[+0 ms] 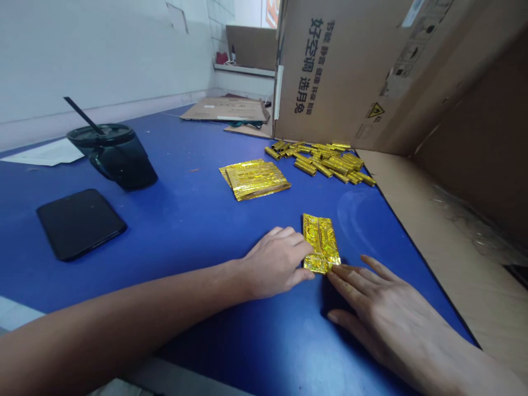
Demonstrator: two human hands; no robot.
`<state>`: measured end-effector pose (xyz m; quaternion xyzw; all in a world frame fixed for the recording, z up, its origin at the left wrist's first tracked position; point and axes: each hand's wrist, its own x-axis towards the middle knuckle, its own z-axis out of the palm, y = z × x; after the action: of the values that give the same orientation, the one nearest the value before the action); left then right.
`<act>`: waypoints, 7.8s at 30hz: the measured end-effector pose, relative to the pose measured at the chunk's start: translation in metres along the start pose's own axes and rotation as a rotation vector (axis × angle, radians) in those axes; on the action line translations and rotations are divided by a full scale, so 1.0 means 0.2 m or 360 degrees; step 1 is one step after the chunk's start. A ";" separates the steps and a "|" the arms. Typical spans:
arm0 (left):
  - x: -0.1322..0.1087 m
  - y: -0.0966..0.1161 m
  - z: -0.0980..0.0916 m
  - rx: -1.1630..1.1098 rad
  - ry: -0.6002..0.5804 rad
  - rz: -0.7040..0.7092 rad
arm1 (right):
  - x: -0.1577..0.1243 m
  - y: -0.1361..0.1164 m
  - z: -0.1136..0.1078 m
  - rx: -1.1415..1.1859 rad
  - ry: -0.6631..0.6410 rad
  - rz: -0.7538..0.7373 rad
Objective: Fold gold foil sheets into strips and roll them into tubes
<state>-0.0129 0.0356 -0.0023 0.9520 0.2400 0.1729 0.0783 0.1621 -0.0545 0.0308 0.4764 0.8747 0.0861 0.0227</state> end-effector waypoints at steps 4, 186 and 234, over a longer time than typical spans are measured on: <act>0.00 0.01 0.01 0.0073 -0.0016 0.0000 | 0.00 0.00 0.04 -0.0053 0.0101 0.0013; -0.04 -0.02 -0.01 0.0450 -0.0278 0.0219 | 0.04 0.09 0.14 0.0050 0.0053 0.0268; -0.05 -0.04 -0.12 -0.0181 -0.0639 0.0312 | -0.05 0.02 -0.05 0.0602 -0.0059 -0.0240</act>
<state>-0.0335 0.0388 0.0155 0.9802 0.1158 0.0000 0.1608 0.1693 -0.0622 0.0401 0.4067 0.9080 -0.0906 -0.0447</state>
